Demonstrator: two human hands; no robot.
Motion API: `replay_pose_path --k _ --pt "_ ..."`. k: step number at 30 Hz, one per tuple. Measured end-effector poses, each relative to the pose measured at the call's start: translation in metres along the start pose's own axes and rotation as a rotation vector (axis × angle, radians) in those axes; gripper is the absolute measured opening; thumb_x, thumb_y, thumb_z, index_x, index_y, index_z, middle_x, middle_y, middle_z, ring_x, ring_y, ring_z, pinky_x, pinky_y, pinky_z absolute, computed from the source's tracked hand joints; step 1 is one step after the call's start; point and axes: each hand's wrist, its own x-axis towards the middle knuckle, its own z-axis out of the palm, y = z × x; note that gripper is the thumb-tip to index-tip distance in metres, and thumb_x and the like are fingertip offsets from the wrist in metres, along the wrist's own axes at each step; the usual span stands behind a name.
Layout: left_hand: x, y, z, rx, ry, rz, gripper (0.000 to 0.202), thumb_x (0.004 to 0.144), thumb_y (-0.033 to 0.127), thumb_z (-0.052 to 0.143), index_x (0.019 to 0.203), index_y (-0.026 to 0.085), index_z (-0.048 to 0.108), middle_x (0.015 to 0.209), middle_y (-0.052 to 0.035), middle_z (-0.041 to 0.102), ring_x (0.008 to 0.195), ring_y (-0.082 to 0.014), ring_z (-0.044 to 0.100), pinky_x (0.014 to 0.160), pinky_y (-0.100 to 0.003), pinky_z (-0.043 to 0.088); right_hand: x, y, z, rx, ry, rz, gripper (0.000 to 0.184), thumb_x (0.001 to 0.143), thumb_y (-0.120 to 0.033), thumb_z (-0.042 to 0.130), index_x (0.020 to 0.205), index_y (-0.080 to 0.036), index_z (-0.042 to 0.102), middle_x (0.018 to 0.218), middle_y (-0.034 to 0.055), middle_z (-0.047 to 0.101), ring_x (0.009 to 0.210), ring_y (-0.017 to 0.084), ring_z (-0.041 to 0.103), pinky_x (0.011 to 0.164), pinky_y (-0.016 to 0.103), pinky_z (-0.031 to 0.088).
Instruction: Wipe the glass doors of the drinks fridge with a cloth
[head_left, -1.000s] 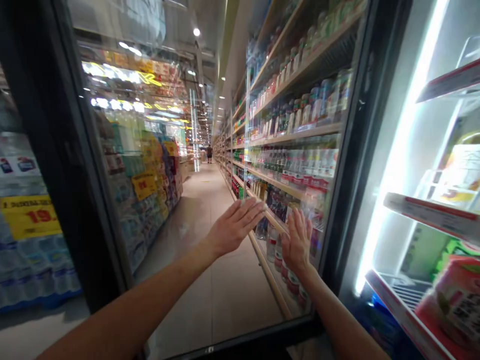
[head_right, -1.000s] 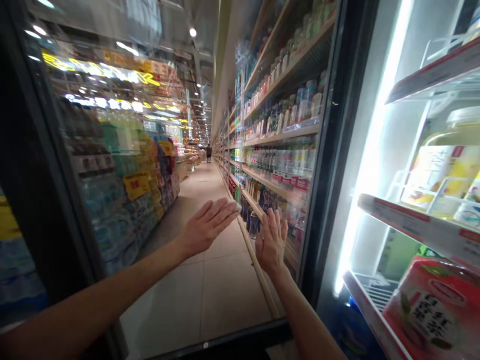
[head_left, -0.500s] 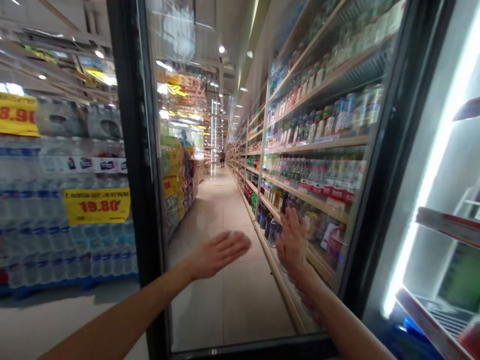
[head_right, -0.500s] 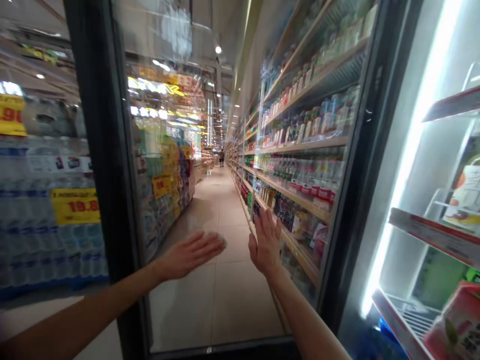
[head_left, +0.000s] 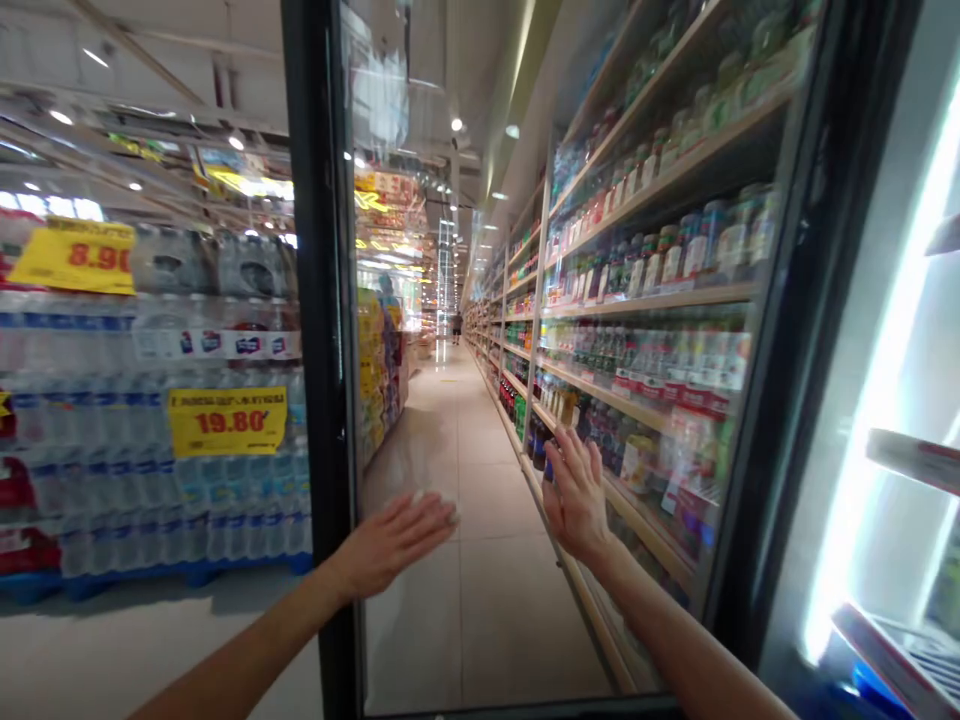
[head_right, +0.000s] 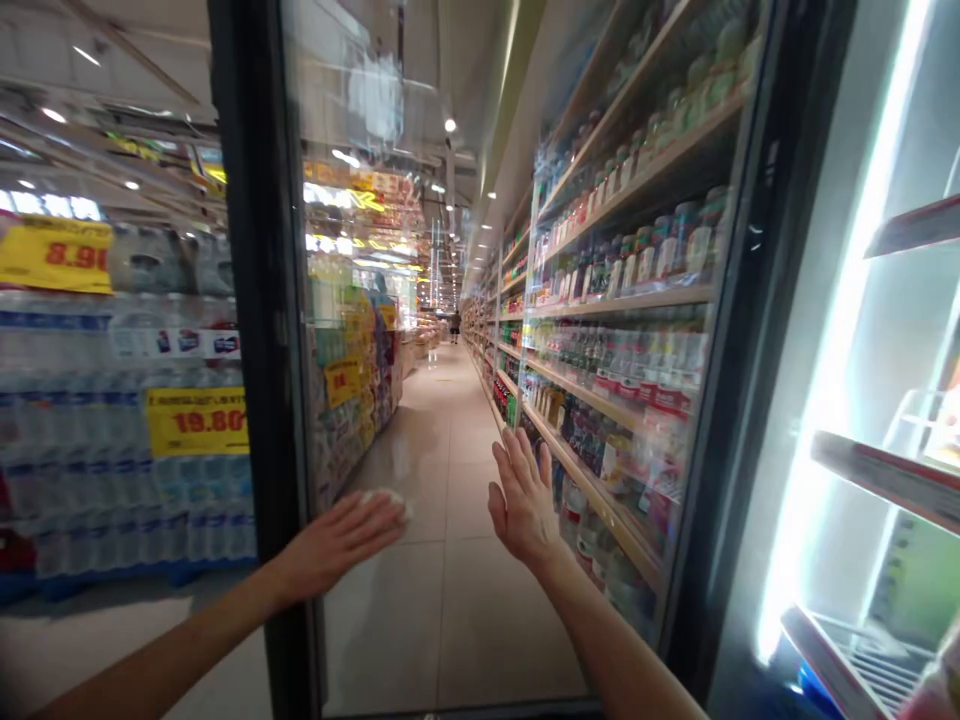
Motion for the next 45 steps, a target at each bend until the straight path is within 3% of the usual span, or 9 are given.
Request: replay_pose_path --k 3,8,10,14,20,26,32,39,45 --pt "0.002 -0.001 0.001 0.019 -0.034 0.086 0.045 0.089 0.029 0.041 0.134 0.03 0.043 0.15 0.0049 0.027 0.141 -0.0141 0.015 0.117 -0.035 0.007 0.001 -0.001 0.001 0.005 -0.001 -0.013 0.065 0.086 -0.015 0.043 0.146 -0.02 0.019 0.148 0.0119 0.033 0.139 0.025 0.025 0.111 0.054 0.022" --pt "0.044 -0.037 -0.007 0.135 0.201 -0.563 0.064 0.085 0.015 0.045 0.144 0.021 0.021 0.149 -0.0105 0.029 0.142 -0.0223 0.007 0.114 -0.044 0.017 0.003 0.0 -0.001 0.011 0.001 0.016 0.065 0.086 -0.017 0.042 0.146 -0.022 0.018 0.148 0.0116 0.032 0.139 0.026 0.026 0.11 0.055 0.023" --pt "0.05 -0.037 -0.008 0.131 0.198 -0.462 0.064 0.086 0.015 0.042 0.145 0.021 0.019 0.15 -0.01 0.026 0.142 -0.022 0.006 0.114 -0.042 0.017 0.004 0.001 -0.002 0.007 -0.003 0.012 0.065 0.086 -0.017 0.042 0.146 -0.021 0.018 0.148 0.0117 0.033 0.139 0.026 0.026 0.11 0.055 0.023" --pt "0.052 -0.038 -0.011 0.028 0.017 0.085 0.054 0.09 0.022 0.036 0.143 0.026 0.026 0.148 0.0005 0.032 0.141 -0.0134 0.012 0.116 -0.031 0.011 0.004 0.005 -0.003 -0.004 -0.002 -0.012 0.064 0.086 -0.015 0.042 0.145 -0.02 0.02 0.146 0.0124 0.036 0.139 0.025 0.025 0.111 0.054 0.023" --pt "0.077 -0.071 -0.016 0.131 0.312 -0.618 0.064 0.088 0.017 0.041 0.146 0.026 0.014 0.152 -0.0074 0.02 0.142 -0.0224 0.007 0.114 -0.046 0.018 0.009 0.018 -0.009 -0.033 0.016 0.029 0.065 0.086 -0.016 0.042 0.146 -0.022 0.018 0.148 0.0113 0.033 0.14 0.024 0.023 0.112 0.053 0.02" --pt "0.077 -0.049 -0.01 0.018 0.057 0.025 0.058 0.089 0.018 0.037 0.144 0.026 0.022 0.146 -0.0001 0.035 0.141 -0.0152 0.014 0.116 -0.034 0.011 0.004 0.023 -0.011 -0.048 -0.005 0.023 0.065 0.087 -0.017 0.042 0.146 -0.022 0.017 0.147 0.0115 0.034 0.139 0.024 0.026 0.111 0.052 0.022" --pt "0.121 -0.054 -0.008 0.122 0.221 -0.405 0.06 0.087 0.015 0.042 0.144 0.021 0.023 0.147 -0.0076 0.034 0.142 -0.0213 0.007 0.114 -0.042 0.016 0.003 0.035 -0.017 -0.087 0.038 0.071 0.063 0.087 -0.017 0.041 0.146 -0.022 0.019 0.146 0.0111 0.036 0.139 0.024 0.026 0.112 0.051 0.02" --pt "0.156 -0.016 0.004 0.052 0.073 0.119 0.047 0.09 0.021 0.035 0.137 0.021 0.038 0.148 0.0019 0.031 0.141 -0.0183 0.012 0.116 -0.035 0.012 -0.008 0.048 -0.023 -0.14 0.022 0.081 0.062 0.088 -0.017 0.04 0.146 -0.023 0.02 0.146 0.0109 0.037 0.139 0.023 0.026 0.112 0.049 0.019" --pt "0.197 -0.022 0.006 0.096 0.21 -0.317 0.054 0.087 0.014 0.039 0.141 0.016 0.031 0.149 -0.0065 0.03 0.142 -0.0242 0.007 0.114 -0.042 0.016 -0.015 0.064 -0.032 -0.175 0.07 0.133 0.062 0.087 -0.018 0.042 0.145 -0.022 0.02 0.145 0.0121 0.038 0.139 0.025 0.026 0.111 0.052 0.021"
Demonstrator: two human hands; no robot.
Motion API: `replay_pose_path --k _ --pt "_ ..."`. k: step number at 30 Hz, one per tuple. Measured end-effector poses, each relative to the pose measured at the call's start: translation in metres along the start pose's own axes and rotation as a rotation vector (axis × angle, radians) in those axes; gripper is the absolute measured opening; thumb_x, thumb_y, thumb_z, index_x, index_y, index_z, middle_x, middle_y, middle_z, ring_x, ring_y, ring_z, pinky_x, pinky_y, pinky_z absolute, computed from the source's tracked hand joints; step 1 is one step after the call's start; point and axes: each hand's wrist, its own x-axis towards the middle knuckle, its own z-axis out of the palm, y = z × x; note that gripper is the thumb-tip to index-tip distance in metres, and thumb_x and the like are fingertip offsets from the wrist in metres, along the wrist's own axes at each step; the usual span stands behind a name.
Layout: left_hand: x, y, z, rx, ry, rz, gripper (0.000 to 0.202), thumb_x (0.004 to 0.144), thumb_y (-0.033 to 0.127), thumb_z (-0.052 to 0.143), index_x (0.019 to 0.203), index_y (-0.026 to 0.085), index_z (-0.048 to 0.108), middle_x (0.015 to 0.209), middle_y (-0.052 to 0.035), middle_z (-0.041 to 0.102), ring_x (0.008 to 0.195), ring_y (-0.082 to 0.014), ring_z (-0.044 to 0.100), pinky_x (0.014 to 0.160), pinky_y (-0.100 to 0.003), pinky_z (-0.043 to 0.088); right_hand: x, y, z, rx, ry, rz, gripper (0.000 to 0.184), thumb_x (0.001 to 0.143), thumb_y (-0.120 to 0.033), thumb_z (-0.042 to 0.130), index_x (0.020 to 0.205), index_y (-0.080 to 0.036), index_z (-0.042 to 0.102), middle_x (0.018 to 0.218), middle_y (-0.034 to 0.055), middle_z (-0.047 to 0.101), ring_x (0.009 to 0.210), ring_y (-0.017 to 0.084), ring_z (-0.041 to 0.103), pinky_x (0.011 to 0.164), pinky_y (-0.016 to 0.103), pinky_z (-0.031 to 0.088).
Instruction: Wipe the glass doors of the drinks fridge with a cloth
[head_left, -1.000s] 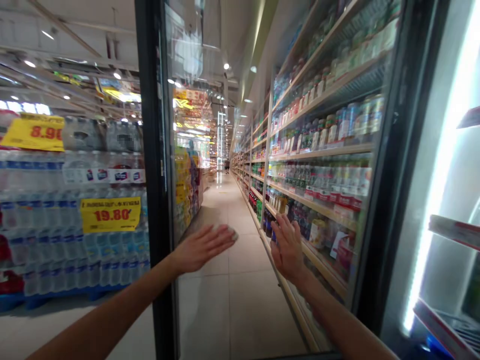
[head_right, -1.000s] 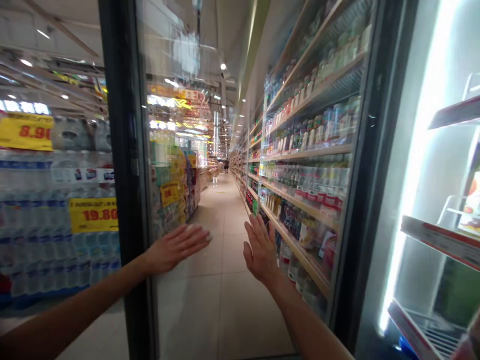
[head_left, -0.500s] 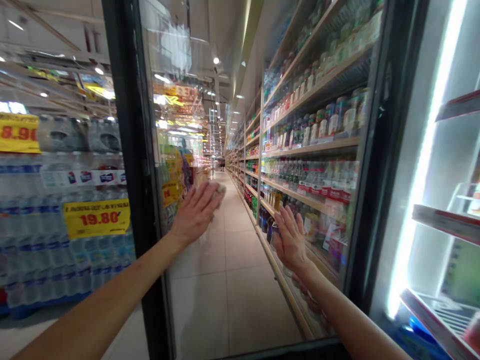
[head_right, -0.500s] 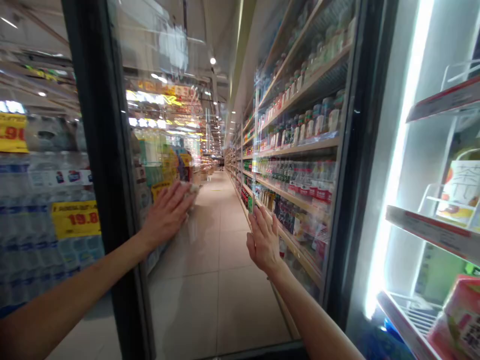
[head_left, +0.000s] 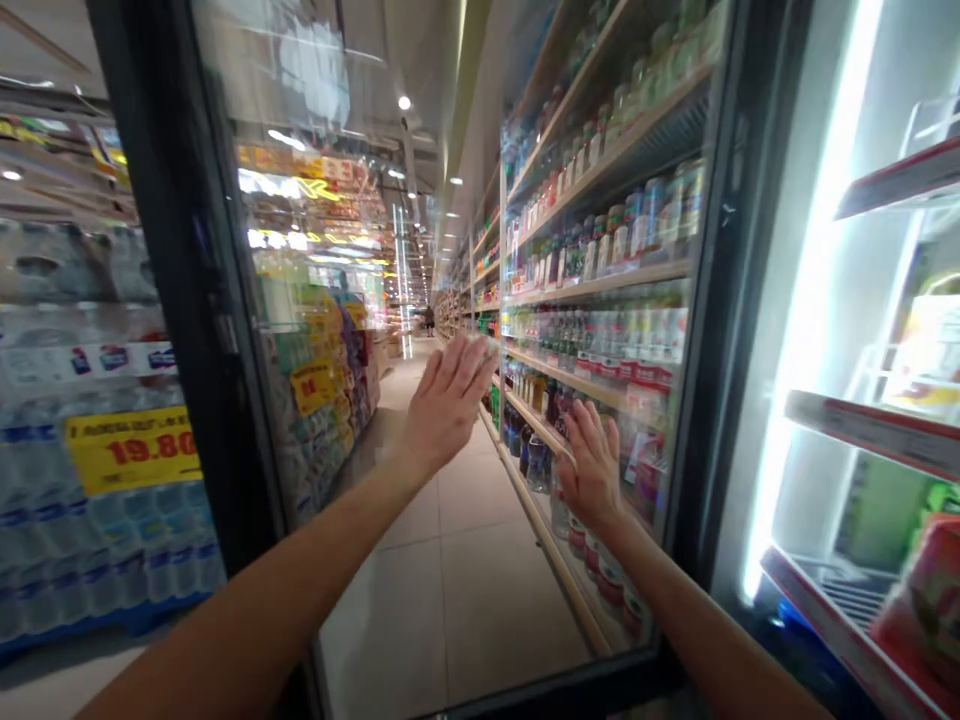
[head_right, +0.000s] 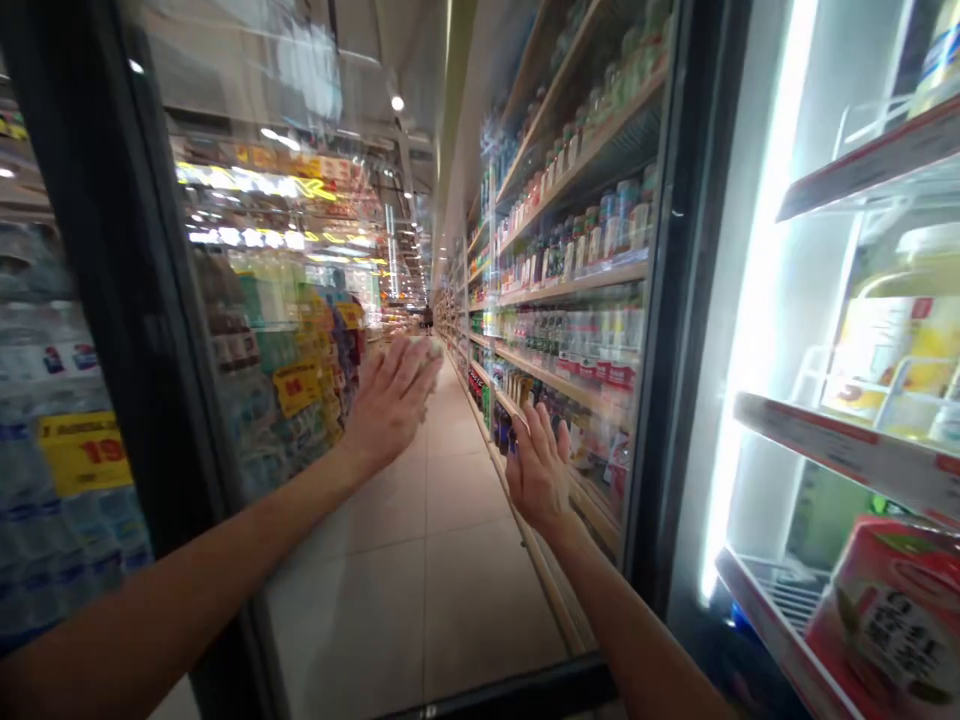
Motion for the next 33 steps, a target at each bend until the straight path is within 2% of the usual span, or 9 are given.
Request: replay_pose_path --k 6,12,17,19,22,24,29,31,33 --pt "-0.001 0.028 0.012 -0.096 -0.08 0.408 0.049 0.09 0.02 0.036 0.138 0.02 0.036 0.149 -0.0018 0.03 0.14 -0.019 0.018 0.115 -0.036 0.017 -0.007 0.015 -0.008 -0.013 -0.033 0.011 0.063 0.087 -0.017 0.042 0.145 -0.022 0.02 0.147 0.0116 0.036 0.138 0.025 0.027 0.111 0.053 0.021" --pt "0.036 0.035 0.019 -0.114 -0.003 0.089 0.053 0.089 0.015 0.035 0.142 0.016 0.029 0.149 -0.0068 0.031 0.141 -0.0244 0.013 0.113 -0.044 0.02 -0.01 0.031 -0.015 -0.045 -0.034 0.076 0.06 0.089 -0.019 0.04 0.145 -0.023 0.02 0.147 0.012 0.035 0.139 0.026 0.025 0.111 0.055 0.02" --pt "0.031 0.066 0.029 -0.191 -0.102 0.529 0.046 0.09 0.019 0.035 0.136 0.016 0.039 0.147 -0.0034 0.034 0.137 -0.0198 0.028 0.112 -0.036 0.023 -0.018 0.045 -0.021 -0.068 -0.023 0.081 0.06 0.088 -0.018 0.041 0.145 -0.023 0.021 0.147 0.0119 0.036 0.138 0.025 0.028 0.11 0.054 0.022" --pt "0.044 0.066 0.031 -0.186 -0.103 0.489 0.047 0.09 0.018 0.035 0.137 0.016 0.037 0.147 -0.004 0.034 0.137 -0.02 0.027 0.112 -0.037 0.023 -0.022 0.052 -0.024 -0.084 -0.005 0.085 0.06 0.088 -0.018 0.042 0.145 -0.024 0.022 0.147 0.0118 0.036 0.138 0.025 0.029 0.11 0.055 0.022" --pt "0.073 0.06 0.032 -0.161 -0.046 0.192 0.051 0.09 0.014 0.033 0.141 0.015 0.031 0.149 -0.0066 0.03 0.14 -0.0243 0.018 0.113 -0.043 0.021 -0.026 0.059 -0.029 -0.097 -0.003 0.095 0.06 0.089 -0.019 0.041 0.145 -0.023 0.021 0.147 0.0122 0.035 0.138 0.026 0.028 0.109 0.056 0.024" --pt "0.08 0.063 0.034 -0.166 -0.038 0.108 0.052 0.09 0.013 0.033 0.142 0.014 0.028 0.15 -0.0081 0.027 0.141 -0.0259 0.014 0.113 -0.046 0.019 -0.029 0.061 -0.031 -0.102 -0.015 0.109 0.06 0.089 -0.019 0.04 0.146 -0.024 0.02 0.147 0.0124 0.036 0.138 0.026 0.028 0.108 0.056 0.024" --pt "0.057 0.089 0.041 -0.244 -0.093 0.526 0.046 0.09 0.017 0.036 0.135 0.015 0.04 0.146 -0.0042 0.036 0.137 -0.0211 0.028 0.113 -0.038 0.023 -0.044 0.061 -0.03 -0.118 -0.074 0.098 0.061 0.089 -0.02 0.041 0.146 -0.022 0.018 0.146 0.0135 0.036 0.138 0.026 0.027 0.109 0.056 0.024" --pt "0.059 0.09 0.041 -0.242 -0.086 0.522 0.045 0.09 0.016 0.035 0.134 0.016 0.042 0.145 -0.0033 0.038 0.137 -0.0204 0.029 0.113 -0.037 0.024 -0.049 0.062 -0.031 -0.117 -0.071 0.099 0.061 0.089 -0.021 0.041 0.146 -0.022 0.02 0.146 0.0129 0.036 0.138 0.026 0.028 0.109 0.056 0.024" --pt "0.071 0.085 0.041 -0.224 -0.054 0.349 0.047 0.09 0.015 0.034 0.136 0.016 0.038 0.146 -0.0056 0.036 0.138 -0.0217 0.024 0.113 -0.04 0.024 -0.048 0.061 -0.032 -0.106 -0.049 0.126 0.059 0.089 -0.02 0.041 0.145 -0.022 0.022 0.147 0.0122 0.035 0.137 0.027 0.029 0.109 0.057 0.024"
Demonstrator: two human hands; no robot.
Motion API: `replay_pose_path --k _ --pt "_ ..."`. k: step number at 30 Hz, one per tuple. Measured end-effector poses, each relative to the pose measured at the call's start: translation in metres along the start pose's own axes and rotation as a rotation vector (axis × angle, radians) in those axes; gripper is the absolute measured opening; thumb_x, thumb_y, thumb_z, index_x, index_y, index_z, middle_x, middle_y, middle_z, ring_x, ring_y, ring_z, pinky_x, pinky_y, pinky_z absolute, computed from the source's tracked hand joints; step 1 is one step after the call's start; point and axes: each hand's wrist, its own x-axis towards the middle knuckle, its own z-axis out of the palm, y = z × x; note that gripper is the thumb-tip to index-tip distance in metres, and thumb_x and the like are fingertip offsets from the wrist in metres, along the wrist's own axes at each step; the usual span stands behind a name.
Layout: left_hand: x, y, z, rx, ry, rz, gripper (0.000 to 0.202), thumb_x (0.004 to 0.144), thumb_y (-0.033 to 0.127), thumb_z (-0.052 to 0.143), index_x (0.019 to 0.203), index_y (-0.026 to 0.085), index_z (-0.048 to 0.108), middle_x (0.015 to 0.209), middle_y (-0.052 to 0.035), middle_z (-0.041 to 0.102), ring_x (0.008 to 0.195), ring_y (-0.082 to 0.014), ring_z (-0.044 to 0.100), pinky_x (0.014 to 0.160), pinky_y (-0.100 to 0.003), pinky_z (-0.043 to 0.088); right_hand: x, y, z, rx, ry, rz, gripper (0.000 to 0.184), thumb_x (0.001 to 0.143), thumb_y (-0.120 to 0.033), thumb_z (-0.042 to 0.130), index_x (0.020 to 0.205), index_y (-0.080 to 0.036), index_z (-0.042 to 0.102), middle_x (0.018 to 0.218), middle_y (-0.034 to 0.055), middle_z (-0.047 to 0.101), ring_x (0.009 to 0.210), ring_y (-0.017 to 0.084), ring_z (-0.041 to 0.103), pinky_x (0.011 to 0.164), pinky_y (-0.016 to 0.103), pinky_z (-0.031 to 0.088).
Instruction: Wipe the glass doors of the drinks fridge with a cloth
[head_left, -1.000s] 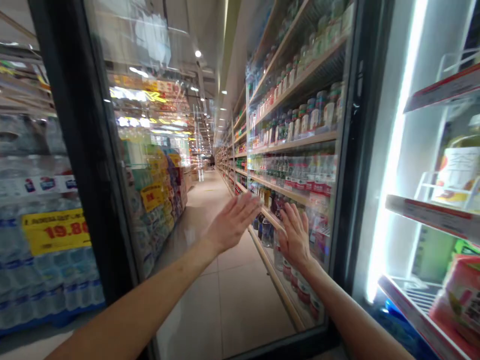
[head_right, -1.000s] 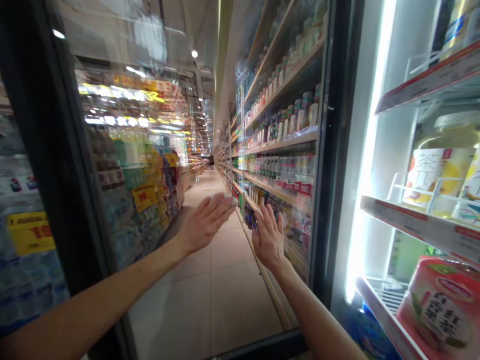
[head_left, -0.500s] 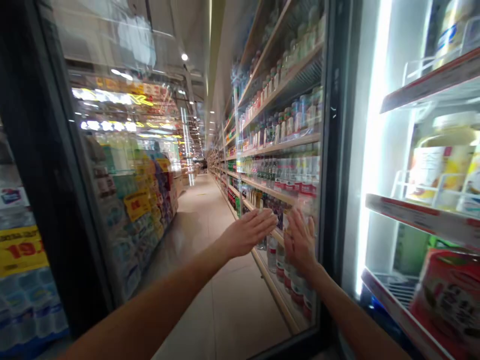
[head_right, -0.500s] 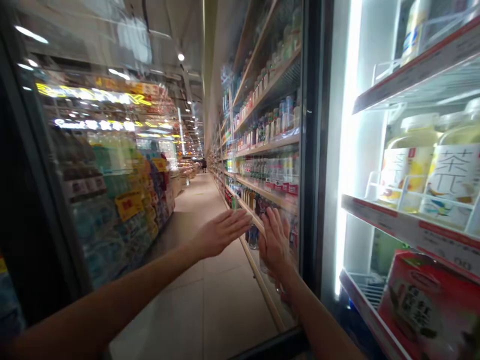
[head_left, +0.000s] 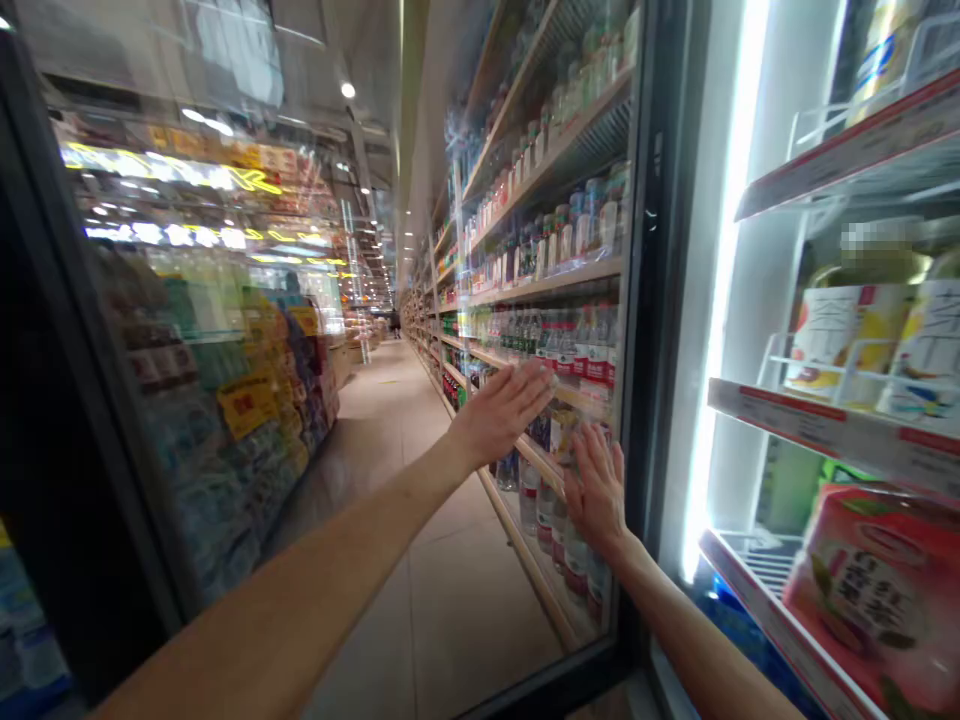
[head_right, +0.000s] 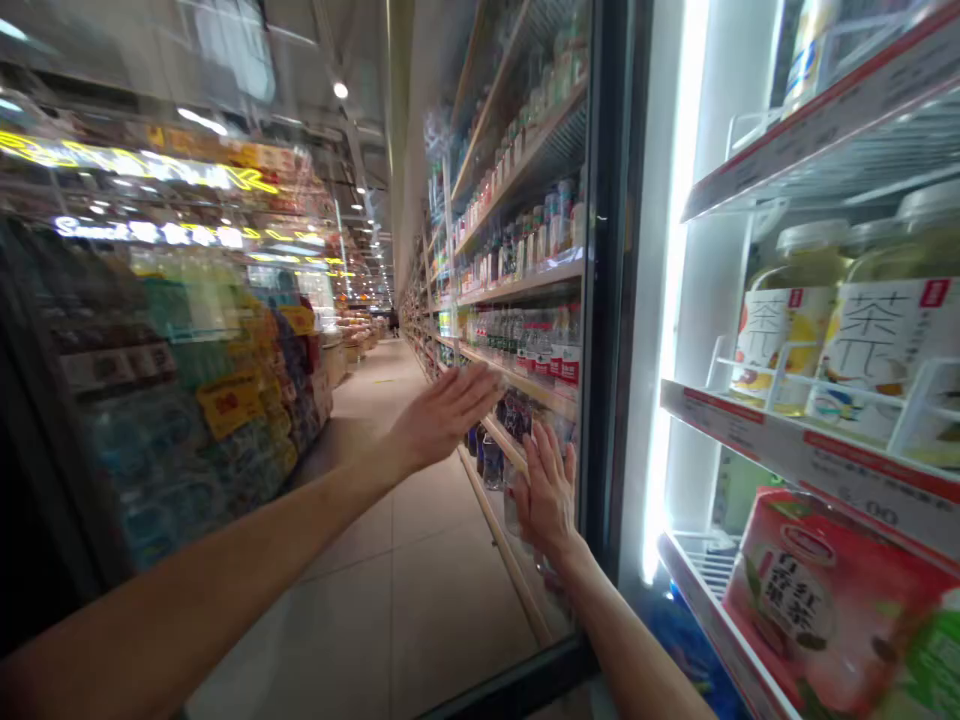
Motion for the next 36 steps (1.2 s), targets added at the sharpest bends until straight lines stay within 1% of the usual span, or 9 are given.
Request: replay_pose_path --k 6,11,15,19,22,27,29,33,36 --pt "0.018 -0.009 0.003 -0.039 0.179 -0.262 0.049 0.091 0.016 0.033 0.139 0.01 0.029 0.146 -0.0137 0.034 0.14 -0.0204 0.018 0.112 -0.038 0.027 0.05 -0.046 0.008 0.289 0.206 0.003 0.059 0.089 -0.014 0.035 0.145 -0.026 0.02 0.151 0.0081 0.026 0.137 0.024 0.029 0.108 0.051 0.033" --pt "-0.015 -0.008 -0.006 0.008 0.133 -0.406 0.051 0.091 0.02 0.031 0.141 0.009 0.025 0.146 -0.0146 0.033 0.141 -0.0219 0.015 0.114 -0.043 0.02 0.094 -0.093 0.034 0.343 0.253 0.072 0.056 0.092 -0.02 0.028 0.147 -0.023 0.015 0.151 0.0094 0.025 0.141 0.023 0.019 0.109 0.05 0.03" --pt "-0.053 -0.018 -0.026 0.03 0.087 -0.448 0.067 0.088 0.041 0.045 0.143 0.01 0.023 0.147 -0.0153 0.031 0.141 -0.0238 0.015 0.115 -0.044 0.01 0.116 -0.104 0.043 0.176 0.261 0.208 0.051 0.093 -0.027 0.033 0.143 -0.023 0.027 0.147 0.0113 0.033 0.139 0.024 0.024 0.11 0.052 0.022" --pt "-0.084 -0.023 -0.036 0.063 0.114 -0.506 0.074 0.086 0.046 0.048 0.145 0.014 0.017 0.146 -0.0144 0.032 0.141 -0.0225 0.015 0.115 -0.042 0.012 0.123 -0.09 0.044 0.058 0.226 0.19 0.043 0.091 -0.03 0.038 0.133 -0.021 0.045 0.149 0.013 0.028 0.14 0.027 0.019 0.109 0.051 0.021" --pt "-0.098 -0.025 -0.039 0.085 0.132 -0.557 0.073 0.087 0.045 0.047 0.145 0.014 0.016 0.146 -0.0147 0.033 0.14 -0.0232 0.016 0.114 -0.042 0.014 0.107 -0.051 0.039 0.003 0.188 0.145 0.043 0.091 -0.029 0.037 0.133 -0.023 0.045 0.147 0.012 0.034 0.14 0.026 0.021 0.11 0.053 0.019" --pt "-0.107 -0.028 -0.041 0.13 0.141 -0.557 0.072 0.088 0.043 0.045 0.146 0.014 0.013 0.145 -0.0147 0.034 0.14 -0.0221 0.016 0.115 -0.042 0.011 0.087 -0.002 0.034 -0.024 0.304 0.392 0.048 0.09 -0.029 0.031 0.136 -0.017 0.04 0.145 0.0184 0.034 0.137 0.03 0.027 0.103 0.062 0.025" --pt "-0.107 -0.028 -0.04 0.137 0.146 -0.551 0.073 0.088 0.042 0.046 0.146 0.014 0.011 0.145 -0.0151 0.033 0.141 -0.0221 0.014 0.115 -0.042 0.01 0.092 -0.028 0.038 -0.007 0.322 0.342 0.05 0.09 -0.028 0.031 0.138 -0.018 0.037 0.147 0.0166 0.032 0.139 0.029 0.023 0.105 0.059 0.025" --pt "-0.115 -0.028 -0.043 0.106 0.135 -0.561 0.076 0.087 0.041 0.049 0.146 0.016 0.009 0.146 -0.014 0.032 0.14 -0.0229 0.018 0.114 -0.043 0.012 0.102 -0.102 0.05 0.032 0.16 -0.073 0.05 0.088 -0.027 0.039 0.138 -0.024 0.038 0.146 0.0077 0.036 0.142 0.023 0.016 0.112 0.049 0.017" --pt "-0.133 -0.028 -0.049 0.107 0.143 -0.589 0.075 0.086 0.04 0.052 0.146 0.017 0.013 0.147 -0.014 0.031 0.139 -0.0241 0.021 0.114 -0.043 0.014 0.098 -0.093 0.048 0.034 0.125 -0.12 0.055 0.087 -0.026 0.038 0.142 -0.025 0.031 0.144 0.0063 0.04 0.141 0.023 0.019 0.113 0.051 0.013"
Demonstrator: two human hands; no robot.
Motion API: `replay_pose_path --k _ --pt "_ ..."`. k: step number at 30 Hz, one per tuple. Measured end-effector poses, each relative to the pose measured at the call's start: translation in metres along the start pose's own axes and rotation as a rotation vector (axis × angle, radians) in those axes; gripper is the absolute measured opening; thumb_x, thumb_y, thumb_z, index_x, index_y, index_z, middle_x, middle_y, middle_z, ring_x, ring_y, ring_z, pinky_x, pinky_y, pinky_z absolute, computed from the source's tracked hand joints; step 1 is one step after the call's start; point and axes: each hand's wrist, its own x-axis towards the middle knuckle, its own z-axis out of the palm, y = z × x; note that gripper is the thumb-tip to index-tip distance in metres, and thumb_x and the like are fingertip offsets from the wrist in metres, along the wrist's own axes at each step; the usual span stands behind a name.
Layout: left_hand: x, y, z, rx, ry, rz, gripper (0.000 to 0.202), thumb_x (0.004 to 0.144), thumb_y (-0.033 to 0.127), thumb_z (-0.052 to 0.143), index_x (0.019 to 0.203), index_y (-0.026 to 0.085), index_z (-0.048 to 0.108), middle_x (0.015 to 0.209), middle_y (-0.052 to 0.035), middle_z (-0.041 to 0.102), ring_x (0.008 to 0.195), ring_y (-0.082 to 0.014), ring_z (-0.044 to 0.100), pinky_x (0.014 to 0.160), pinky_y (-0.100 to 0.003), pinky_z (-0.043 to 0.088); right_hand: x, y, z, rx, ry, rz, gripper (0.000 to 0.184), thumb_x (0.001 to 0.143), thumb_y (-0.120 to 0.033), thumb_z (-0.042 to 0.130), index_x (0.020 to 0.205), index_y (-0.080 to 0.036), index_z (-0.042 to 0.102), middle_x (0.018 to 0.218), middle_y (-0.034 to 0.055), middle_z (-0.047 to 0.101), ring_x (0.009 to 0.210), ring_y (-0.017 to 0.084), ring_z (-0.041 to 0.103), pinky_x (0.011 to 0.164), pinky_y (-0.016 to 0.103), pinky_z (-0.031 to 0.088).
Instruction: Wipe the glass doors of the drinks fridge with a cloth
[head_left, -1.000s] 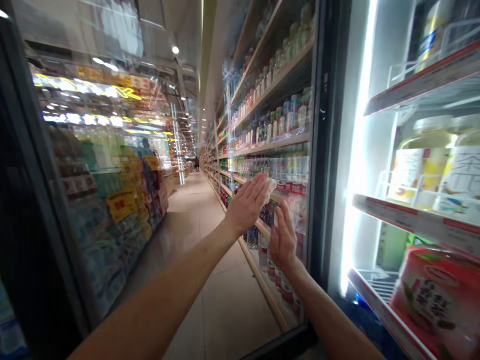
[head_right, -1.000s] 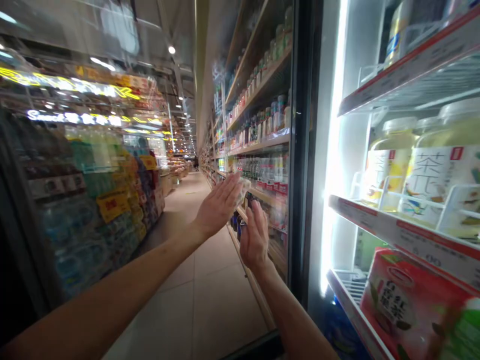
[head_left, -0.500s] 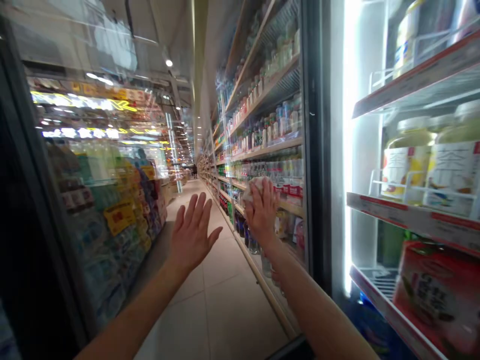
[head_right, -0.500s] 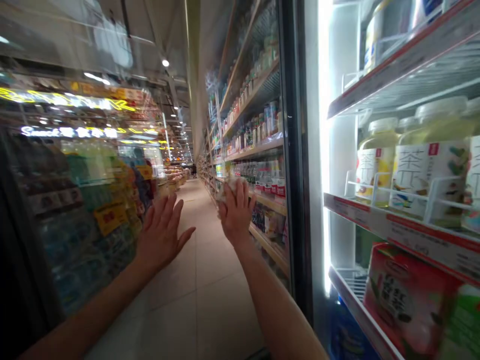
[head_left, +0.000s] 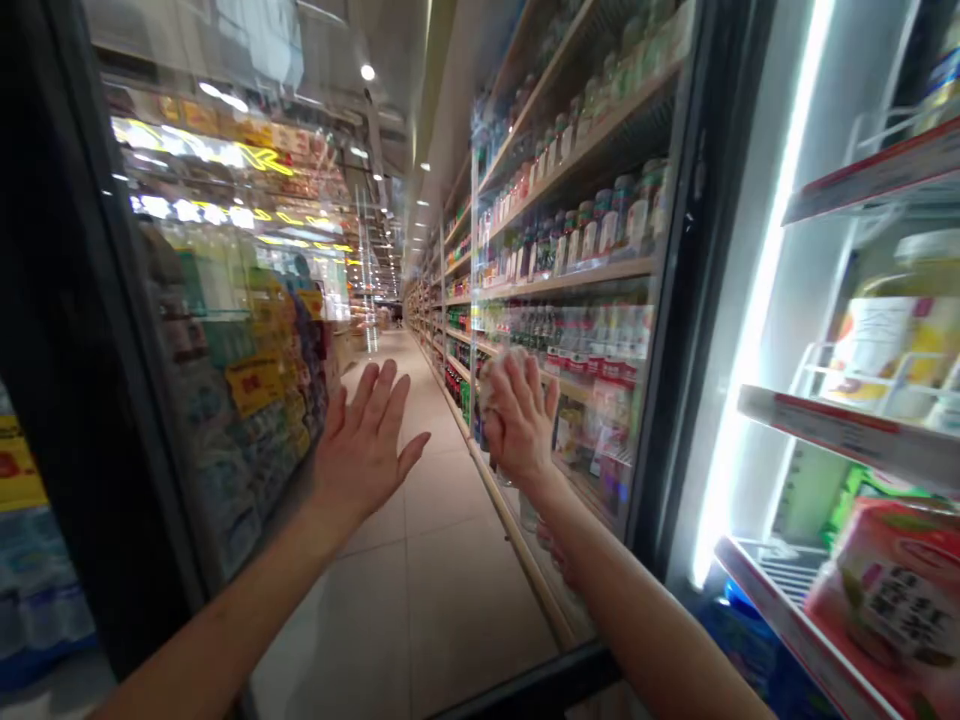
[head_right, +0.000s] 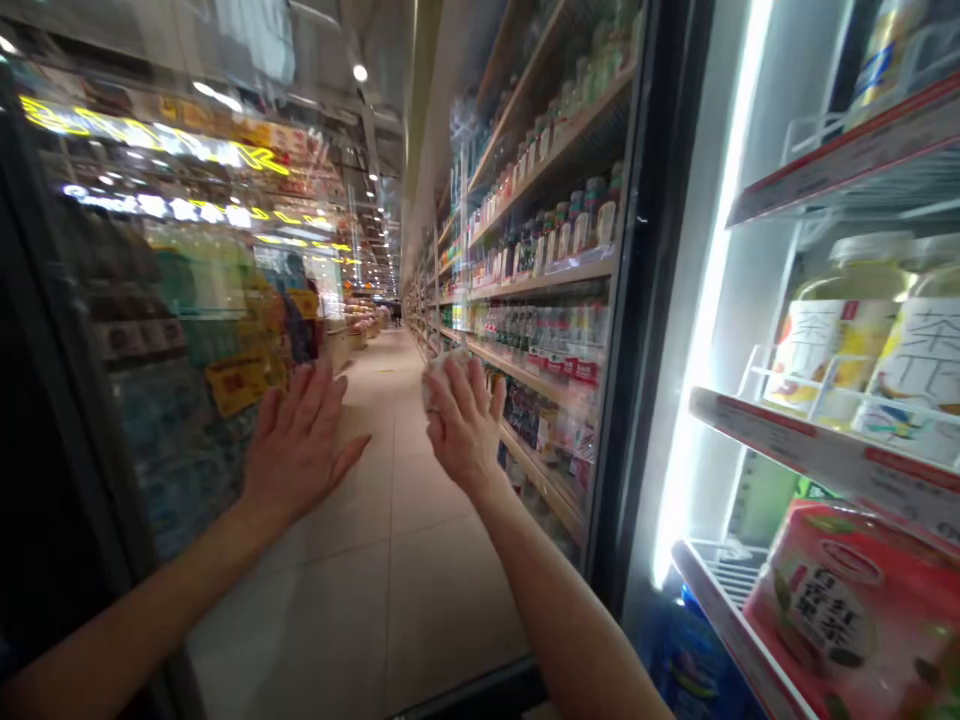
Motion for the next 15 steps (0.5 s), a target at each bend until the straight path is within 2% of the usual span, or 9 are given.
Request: replay_pose_path --k 2,3,5,7,9,11,13,15 --pt "-0.01 -0.006 -0.005 0.012 0.012 -0.022 0.076 0.085 0.04 0.053 0.146 0.017 0.015 0.148 -0.0139 0.029 0.139 -0.0248 0.021 0.114 -0.043 0.013 -0.007 0.032 -0.007 -0.031 0.076 0.116 0.059 0.087 -0.024 0.033 0.145 -0.023 0.023 0.144 0.009 0.039 0.14 0.024 0.022 0.112 0.054 0.014" --pt "-0.014 -0.008 -0.006 0.016 0.016 -0.029 0.076 0.084 0.04 0.054 0.146 0.017 0.015 0.149 -0.0137 0.027 0.14 -0.025 0.02 0.114 -0.043 0.012 -0.01 0.047 -0.011 -0.051 0.131 0.225 0.061 0.087 -0.023 0.032 0.146 -0.021 0.019 0.146 0.011 0.036 0.14 0.025 0.022 0.111 0.055 0.015" --pt "-0.018 -0.009 -0.007 0.014 0.017 -0.032 0.078 0.083 0.039 0.055 0.146 0.017 0.014 0.151 -0.0128 0.023 0.14 -0.0249 0.018 0.115 -0.043 0.009 -0.014 0.058 -0.014 -0.071 0.202 0.366 0.062 0.087 -0.021 0.031 0.147 -0.019 0.015 0.149 0.0129 0.03 0.14 0.026 0.02 0.109 0.057 0.017" --pt "-0.02 -0.01 -0.004 -0.001 0.017 -0.03 0.08 0.083 0.039 0.056 0.146 0.018 0.012 0.152 -0.0118 0.02 0.141 -0.0247 0.015 0.116 -0.042 0.006 -0.016 0.041 -0.011 -0.056 0.164 0.335 0.062 0.088 -0.022 0.031 0.147 -0.019 0.013 0.151 0.0113 0.026 0.142 0.026 0.015 0.11 0.055 0.017" --pt "-0.019 -0.01 -0.001 -0.021 0.007 -0.041 0.08 0.083 0.039 0.056 0.146 0.019 0.011 0.152 -0.0107 0.019 0.141 -0.0249 0.014 0.116 -0.042 0.005 -0.016 0.011 -0.006 -0.027 0.047 0.159 0.064 0.089 -0.024 0.033 0.148 -0.022 0.008 0.151 0.0083 0.026 0.142 0.025 0.012 0.112 0.051 0.016" --pt "-0.018 -0.011 0.001 -0.031 -0.009 -0.064 0.078 0.084 0.04 0.054 0.146 0.021 0.011 0.152 -0.01 0.021 0.141 -0.0251 0.016 0.116 -0.044 0.006 -0.014 -0.006 -0.003 -0.016 -0.058 -0.015 0.067 0.089 -0.027 0.037 0.148 -0.026 0.006 0.151 0.005 0.028 0.142 0.024 0.015 0.114 0.049 0.014" --pt "-0.019 -0.012 0.003 -0.029 -0.022 -0.086 0.075 0.085 0.041 0.052 0.146 0.021 0.013 0.151 -0.0098 0.024 0.14 -0.0249 0.019 0.115 -0.044 0.01 -0.01 0.006 -0.003 -0.043 -0.074 -0.037 0.064 0.089 -0.027 0.036 0.147 -0.029 0.009 0.15 0.0044 0.029 0.141 0.025 0.018 0.113 0.05 0.014" --pt "-0.02 -0.014 0.004 -0.029 -0.022 -0.095 0.074 0.086 0.041 0.051 0.146 0.021 0.014 0.149 -0.0105 0.029 0.139 -0.0246 0.023 0.115 -0.043 0.013 -0.002 0.034 -0.006 -0.099 0.015 0.154 0.06 0.09 -0.026 0.032 0.147 -0.026 0.012 0.151 0.0078 0.027 0.14 0.028 0.019 0.11 0.056 0.016"
